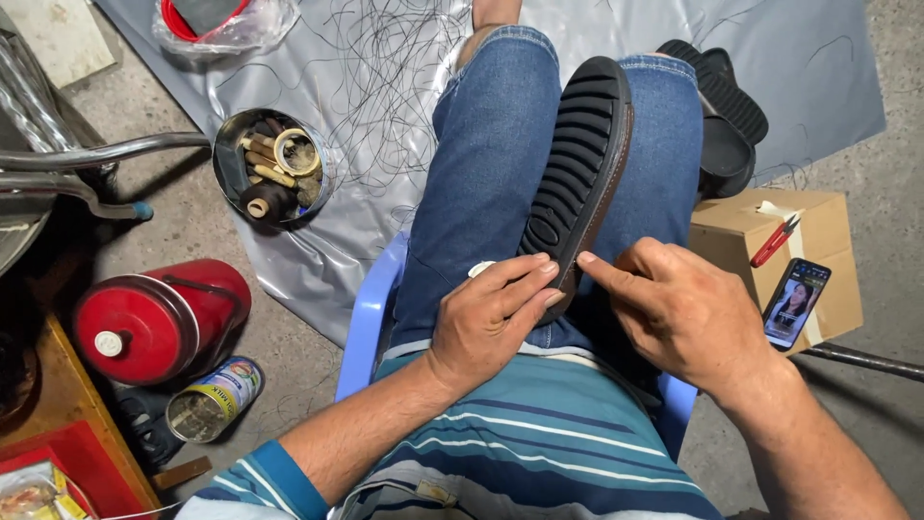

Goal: Hand-stitching the sole of a sandal to its upper part using a needle and thread.

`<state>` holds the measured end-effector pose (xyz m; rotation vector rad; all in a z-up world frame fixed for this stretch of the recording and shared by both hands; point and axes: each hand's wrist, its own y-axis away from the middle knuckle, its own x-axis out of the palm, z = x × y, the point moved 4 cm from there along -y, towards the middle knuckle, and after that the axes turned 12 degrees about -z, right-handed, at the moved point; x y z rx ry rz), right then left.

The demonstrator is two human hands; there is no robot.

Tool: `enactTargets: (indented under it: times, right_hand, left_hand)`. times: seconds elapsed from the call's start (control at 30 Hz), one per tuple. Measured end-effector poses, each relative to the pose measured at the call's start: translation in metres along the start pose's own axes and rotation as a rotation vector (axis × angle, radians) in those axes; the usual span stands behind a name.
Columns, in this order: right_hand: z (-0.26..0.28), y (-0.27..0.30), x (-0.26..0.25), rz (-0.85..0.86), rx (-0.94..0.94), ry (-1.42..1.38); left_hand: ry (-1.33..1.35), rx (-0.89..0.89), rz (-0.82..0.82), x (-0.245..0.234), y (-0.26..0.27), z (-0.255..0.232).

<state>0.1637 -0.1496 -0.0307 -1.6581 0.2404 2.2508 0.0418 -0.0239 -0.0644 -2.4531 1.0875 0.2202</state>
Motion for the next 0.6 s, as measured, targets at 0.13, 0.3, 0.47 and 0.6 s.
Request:
enactTargets:
  times: [0.13,0.3,0.47,0.6]
  right_hand:
    - [0.003,0.002,0.003,-0.040,0.005,-0.024]
    - [0.004,0.001,0.005,-0.166,0.016,-0.073]
    - [0.006,-0.008,0.006,-0.298,0.138,-0.149]
    - [0.005,-0.013,0.006,-0.301,0.106,-0.083]
  left_hand:
    - [0.017,-0.014,-0.012,-0.002,0.003,0.004]
    - [0.016,-0.015,-0.029,-0.001,0.006,0.009]
    - [0.119,-0.099,-0.181,-0.003,0.000,0.012]
    - [0.160,-0.108,-0.185,0.005,0.002,0.016]
